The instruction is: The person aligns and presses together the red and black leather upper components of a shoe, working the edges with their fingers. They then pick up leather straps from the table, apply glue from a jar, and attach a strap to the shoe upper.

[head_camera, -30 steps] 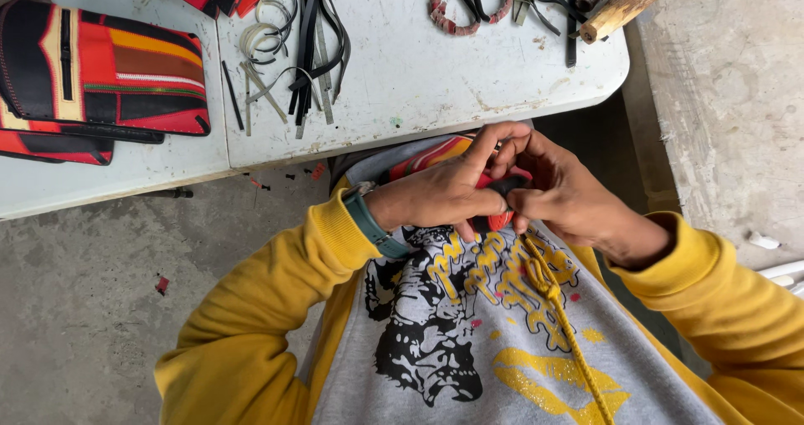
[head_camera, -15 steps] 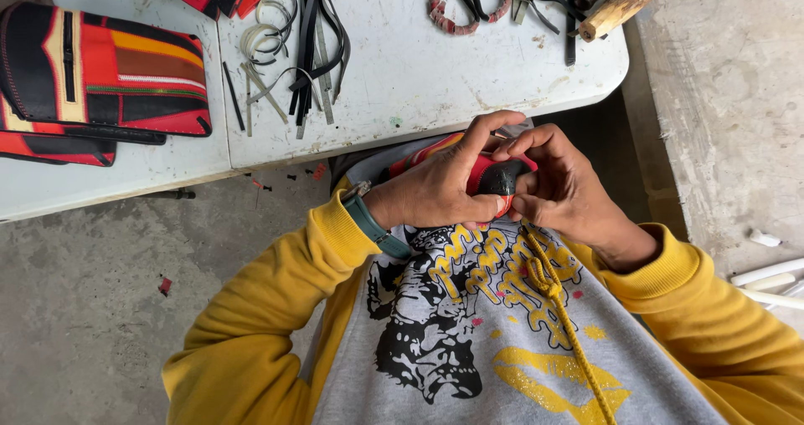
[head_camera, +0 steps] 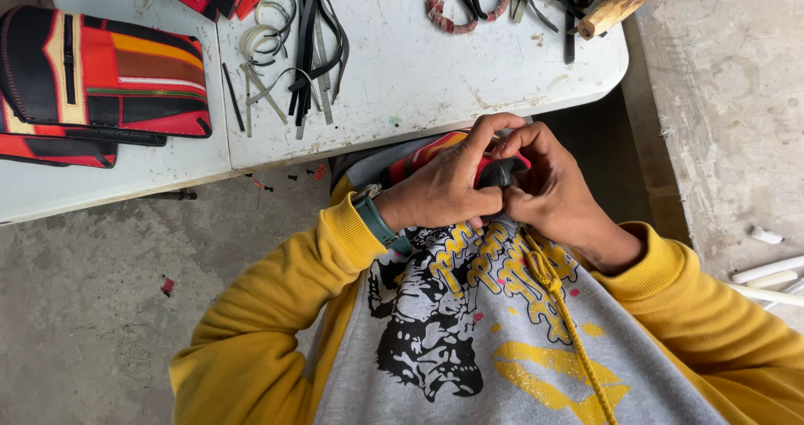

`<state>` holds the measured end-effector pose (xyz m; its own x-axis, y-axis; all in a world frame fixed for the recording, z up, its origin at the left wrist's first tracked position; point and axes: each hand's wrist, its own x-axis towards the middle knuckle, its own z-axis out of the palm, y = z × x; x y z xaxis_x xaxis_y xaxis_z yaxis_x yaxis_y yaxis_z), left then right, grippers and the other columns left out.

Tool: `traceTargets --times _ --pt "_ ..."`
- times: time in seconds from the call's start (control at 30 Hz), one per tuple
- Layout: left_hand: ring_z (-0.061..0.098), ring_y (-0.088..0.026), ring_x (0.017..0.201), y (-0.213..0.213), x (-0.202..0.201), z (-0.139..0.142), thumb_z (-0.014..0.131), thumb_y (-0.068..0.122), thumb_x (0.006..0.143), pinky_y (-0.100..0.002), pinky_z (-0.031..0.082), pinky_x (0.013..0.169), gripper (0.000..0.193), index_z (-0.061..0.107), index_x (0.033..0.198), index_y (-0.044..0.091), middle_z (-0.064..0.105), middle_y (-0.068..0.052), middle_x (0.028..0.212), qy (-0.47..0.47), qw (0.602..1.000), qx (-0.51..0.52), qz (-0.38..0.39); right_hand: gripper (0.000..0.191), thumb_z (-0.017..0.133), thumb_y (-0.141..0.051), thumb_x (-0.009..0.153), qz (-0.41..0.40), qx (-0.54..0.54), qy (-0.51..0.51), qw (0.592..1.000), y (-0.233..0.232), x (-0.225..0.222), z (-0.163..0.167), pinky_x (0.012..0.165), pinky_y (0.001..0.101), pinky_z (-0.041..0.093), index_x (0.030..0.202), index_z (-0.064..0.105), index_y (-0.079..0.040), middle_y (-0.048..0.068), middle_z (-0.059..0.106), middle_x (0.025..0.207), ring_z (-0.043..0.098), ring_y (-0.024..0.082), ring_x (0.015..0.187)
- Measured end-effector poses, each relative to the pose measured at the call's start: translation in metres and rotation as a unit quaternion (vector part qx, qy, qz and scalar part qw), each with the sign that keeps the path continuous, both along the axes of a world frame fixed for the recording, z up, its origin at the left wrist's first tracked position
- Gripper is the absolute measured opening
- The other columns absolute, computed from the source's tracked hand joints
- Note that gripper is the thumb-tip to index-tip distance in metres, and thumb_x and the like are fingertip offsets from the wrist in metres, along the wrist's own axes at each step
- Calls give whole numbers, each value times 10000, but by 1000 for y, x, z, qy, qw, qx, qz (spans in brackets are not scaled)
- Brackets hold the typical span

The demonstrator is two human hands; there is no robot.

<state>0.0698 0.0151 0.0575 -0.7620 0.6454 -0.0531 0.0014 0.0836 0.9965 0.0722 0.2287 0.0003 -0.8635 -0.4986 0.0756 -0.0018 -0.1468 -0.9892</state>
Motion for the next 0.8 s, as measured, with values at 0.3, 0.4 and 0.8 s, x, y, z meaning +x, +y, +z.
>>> traceTargets --times 0.3,0.4,0.8 --pt "649 -293 1166 -9 -5 2 618 135 918 -352 654 653 821 113 1564 191 377 -188 1452 -87 995 13 -52 474 587 156 794 80 -109 -253 958 16 -10 20 630 263 568 1202 480 -60 96 561 1213 645 124 773" --pt "665 -277 1112 -3 -5 4 626 134 898 -348 653 630 822 126 1548 198 418 -187 1399 -102 994 -17 -33 488 591 172 790 74 -78 -243 964 12 -12 19 612 257 558 1201 476 -65 87 550 1205 615 111 745" --pt "642 -287 1155 -13 -10 -9 733 14 833 -388 597 922 890 164 1509 124 447 -192 1427 164 986 27 -17 589 643 133 791 84 -93 -79 989 13 -8 11 731 220 535 1291 422 -87 92 537 1330 598 81 861"
